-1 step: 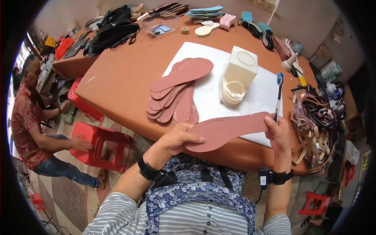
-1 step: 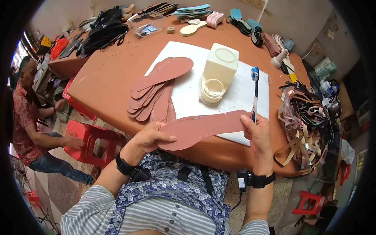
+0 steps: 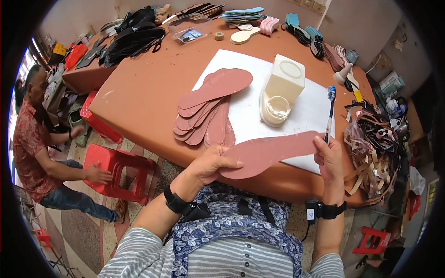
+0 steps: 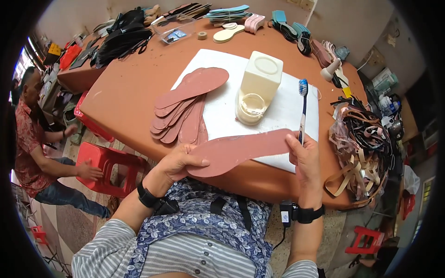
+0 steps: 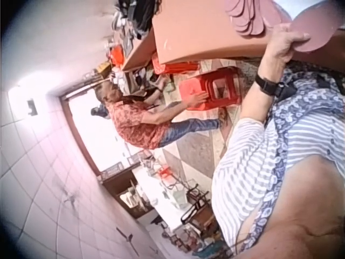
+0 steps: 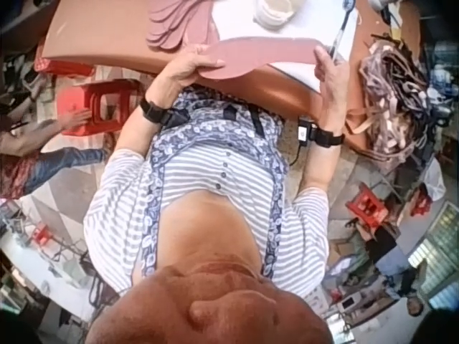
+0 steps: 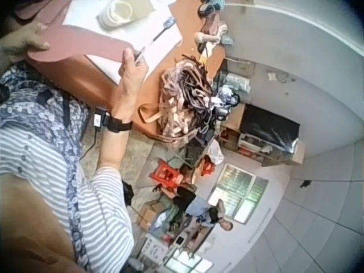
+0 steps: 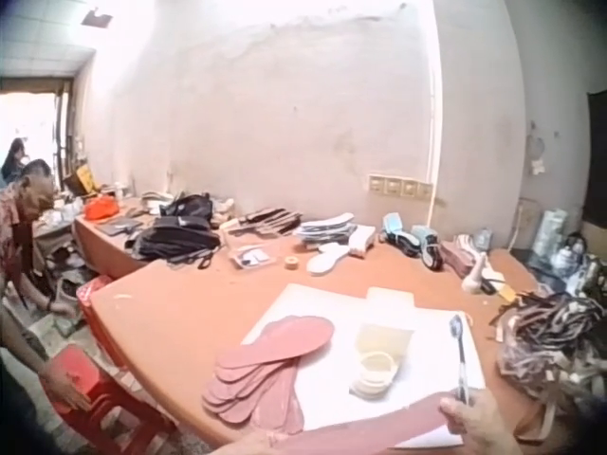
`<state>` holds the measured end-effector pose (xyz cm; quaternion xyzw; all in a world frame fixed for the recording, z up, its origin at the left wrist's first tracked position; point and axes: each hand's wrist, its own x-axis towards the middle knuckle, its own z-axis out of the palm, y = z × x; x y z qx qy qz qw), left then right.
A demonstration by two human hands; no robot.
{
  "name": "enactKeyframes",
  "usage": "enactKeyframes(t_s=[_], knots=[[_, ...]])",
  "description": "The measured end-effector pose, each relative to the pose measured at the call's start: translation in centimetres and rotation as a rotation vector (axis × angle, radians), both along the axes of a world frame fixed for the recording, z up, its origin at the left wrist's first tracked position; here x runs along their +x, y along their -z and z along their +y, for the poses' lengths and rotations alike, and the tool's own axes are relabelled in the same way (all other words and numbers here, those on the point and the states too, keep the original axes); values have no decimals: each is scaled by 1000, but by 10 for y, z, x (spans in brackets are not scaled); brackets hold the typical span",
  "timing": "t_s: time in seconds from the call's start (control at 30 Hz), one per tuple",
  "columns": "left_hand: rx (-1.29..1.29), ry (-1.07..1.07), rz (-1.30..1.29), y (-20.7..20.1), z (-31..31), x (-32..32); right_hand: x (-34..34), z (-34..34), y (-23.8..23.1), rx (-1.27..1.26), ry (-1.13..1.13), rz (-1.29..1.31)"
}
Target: The recorder applies adhesive to a stack of shoe insoles using a small brush and a container of glue.
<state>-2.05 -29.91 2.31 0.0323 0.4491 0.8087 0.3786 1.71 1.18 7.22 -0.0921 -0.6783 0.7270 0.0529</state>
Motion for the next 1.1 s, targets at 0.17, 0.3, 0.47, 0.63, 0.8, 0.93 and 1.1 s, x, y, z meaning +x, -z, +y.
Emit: enactKeyframes(t_s=[0.17,0.3,0.47,0.63,0.8,0.93,1.1], knots=[[111,-147,-80,-8,1,-6,16,-19,12,162,239,180],[148,-241,-94,-5,-1,-9,47,-45,30,627,92,87],[183,-259,-123,-5,4,-4,48,-76,43,668,-21,284],[196,-230,-144,-4,4,-2,35,-76,48,666,-7,275],[186,-249,-122,-10,4,3,23,-64,52,661,42,289],[186,-241,-117,-9,2,3,18,-59,47,676,86,271],[157,-220,-117,-1,-3,3,15,-45,52,677,147,221]])
